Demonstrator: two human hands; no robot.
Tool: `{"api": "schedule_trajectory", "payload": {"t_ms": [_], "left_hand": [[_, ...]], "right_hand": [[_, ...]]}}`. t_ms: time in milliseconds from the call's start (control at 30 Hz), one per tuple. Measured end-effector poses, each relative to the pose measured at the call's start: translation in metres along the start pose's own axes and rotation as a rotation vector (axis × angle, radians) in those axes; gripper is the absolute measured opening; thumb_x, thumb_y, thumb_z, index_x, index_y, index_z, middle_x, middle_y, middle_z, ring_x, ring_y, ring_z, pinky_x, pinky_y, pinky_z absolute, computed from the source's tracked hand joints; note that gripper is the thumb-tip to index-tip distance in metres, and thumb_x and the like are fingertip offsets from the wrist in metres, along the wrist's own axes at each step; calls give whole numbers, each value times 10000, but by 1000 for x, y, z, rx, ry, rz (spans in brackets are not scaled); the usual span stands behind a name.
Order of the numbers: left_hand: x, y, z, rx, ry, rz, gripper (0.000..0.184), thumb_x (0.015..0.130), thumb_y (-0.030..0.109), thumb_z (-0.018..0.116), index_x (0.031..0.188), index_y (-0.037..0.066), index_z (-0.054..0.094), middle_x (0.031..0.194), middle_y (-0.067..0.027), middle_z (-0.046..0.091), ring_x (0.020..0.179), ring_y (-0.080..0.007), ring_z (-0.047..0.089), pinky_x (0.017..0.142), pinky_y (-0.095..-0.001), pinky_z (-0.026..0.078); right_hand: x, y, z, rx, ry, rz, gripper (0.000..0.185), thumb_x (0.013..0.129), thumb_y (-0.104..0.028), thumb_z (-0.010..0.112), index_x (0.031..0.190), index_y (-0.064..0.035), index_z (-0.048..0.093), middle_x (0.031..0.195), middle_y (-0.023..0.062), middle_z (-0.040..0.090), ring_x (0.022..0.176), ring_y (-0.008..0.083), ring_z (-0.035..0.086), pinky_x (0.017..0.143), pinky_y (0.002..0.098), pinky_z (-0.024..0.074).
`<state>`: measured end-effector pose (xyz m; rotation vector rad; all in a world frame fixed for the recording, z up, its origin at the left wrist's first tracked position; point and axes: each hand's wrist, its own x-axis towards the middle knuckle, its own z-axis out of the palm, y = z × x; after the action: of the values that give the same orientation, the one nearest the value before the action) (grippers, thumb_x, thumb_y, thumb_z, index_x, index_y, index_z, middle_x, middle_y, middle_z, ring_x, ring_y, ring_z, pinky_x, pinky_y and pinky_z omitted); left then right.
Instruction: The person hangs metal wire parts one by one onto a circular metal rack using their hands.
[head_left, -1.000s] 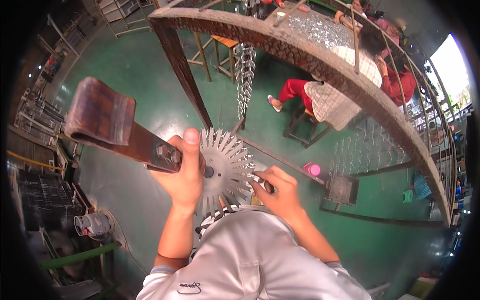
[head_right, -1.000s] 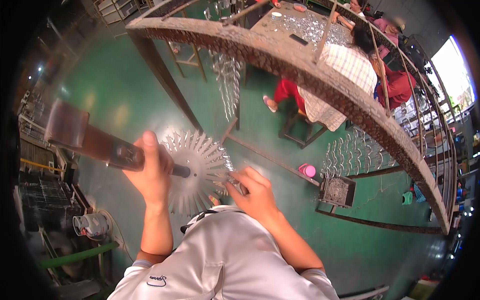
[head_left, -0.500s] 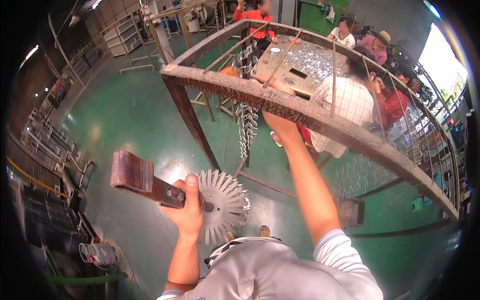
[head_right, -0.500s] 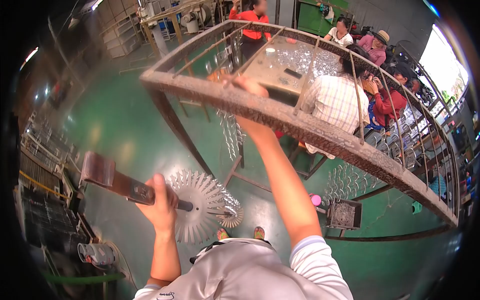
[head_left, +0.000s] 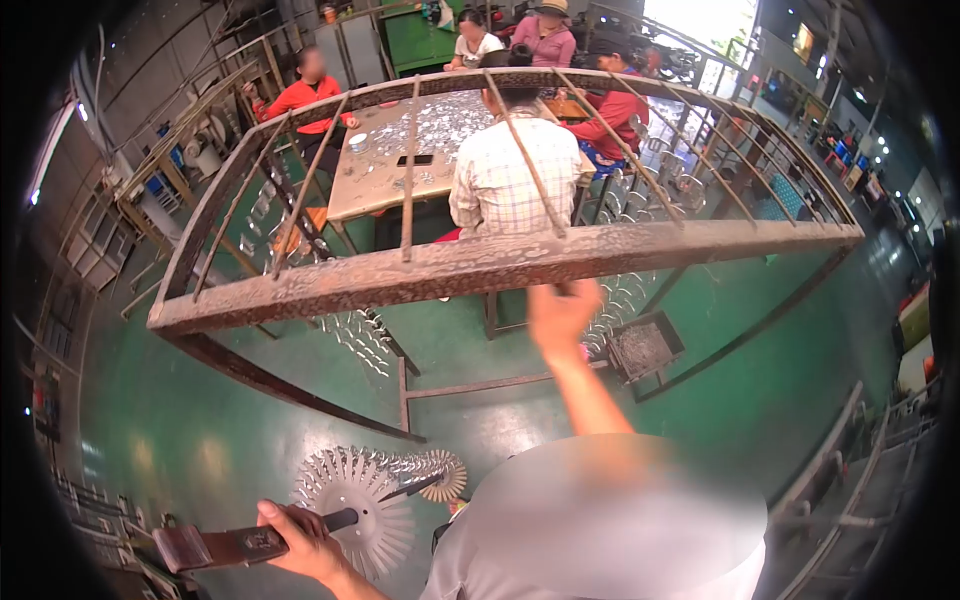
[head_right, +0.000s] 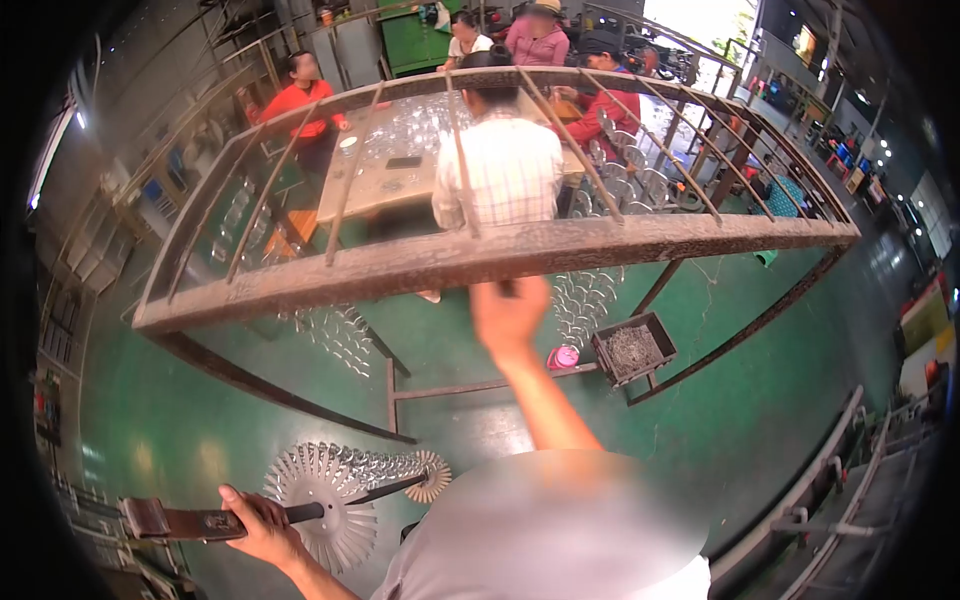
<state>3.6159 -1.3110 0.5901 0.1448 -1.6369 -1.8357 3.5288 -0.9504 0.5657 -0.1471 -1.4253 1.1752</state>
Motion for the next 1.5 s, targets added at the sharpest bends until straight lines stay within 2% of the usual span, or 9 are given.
{"api": "schedule_trajectory", "payload": {"t_ms": [167,400,600,733,1033,1133,1267,1333,1500], "left_hand": [[-6,-6,4,8,-31,15,456,1039,285,590,670,95,400,460,23,351,344,-46,296,326,-240,198],[-17,-10,22,1,-140,10,467,1023,328,618,673,114,395,471,35,336,359,-34,282,331,-226,201],[-36,-8,39,-30,-132,-3,467,1026,292,612,660,89,404,468,31,352,365,-35,281,346,-232,196],[-47,-7,51,-33,-152,10,457,1026,285,611,668,85,411,468,29,353,364,-33,279,338,-228,195],[-68,-13,79,-104,-268,128,367,1019,184,584,724,98,383,512,17,369,383,-37,291,333,-223,220],[-73,-7,89,-176,-344,96,323,1016,149,559,757,97,374,531,8,368,397,-50,304,343,-226,244],[-77,0,99,-193,-387,20,280,1034,222,564,825,66,465,567,8,387,400,-62,328,350,-242,271],[-79,10,112,-132,-350,10,332,1043,264,554,797,62,457,570,10,389,410,-68,338,355,-248,280],[-79,28,139,-119,-401,141,382,1073,273,465,781,29,430,565,-53,415,423,-158,437,441,-363,537]], "right_hand": [[62,-16,-120,-202,496,-94,127,992,-95,614,957,27,610,802,1,613,694,74,543,600,220,435],[172,-13,-170,-39,41,143,220,901,-118,760,1047,43,723,862,12,666,680,71,552,579,207,416],[212,1,-196,196,-351,246,130,919,-62,721,985,50,735,788,-23,605,612,25,468,518,206,328],[219,-7,-196,162,-435,221,100,912,-43,719,943,51,733,735,-6,606,573,39,462,501,212,319],[202,6,-190,252,-168,171,176,897,-102,750,935,65,709,718,16,592,549,65,483,486,227,331],[173,7,-195,-194,-97,-64,169,875,-79,760,938,66,702,723,29,594,559,88,502,498,243,364],[125,10,-209,275,-186,106,139,842,-8,767,922,69,684,758,71,634,563,127,523,499,271,409],[100,-4,-206,38,-239,220,89,862,37,739,907,81,677,767,74,624,576,106,528,483,240,384],[47,-5,-206,25,-456,164,78,847,76,730,916,72,694,867,89,641,613,80,543,484,203,383]]}}
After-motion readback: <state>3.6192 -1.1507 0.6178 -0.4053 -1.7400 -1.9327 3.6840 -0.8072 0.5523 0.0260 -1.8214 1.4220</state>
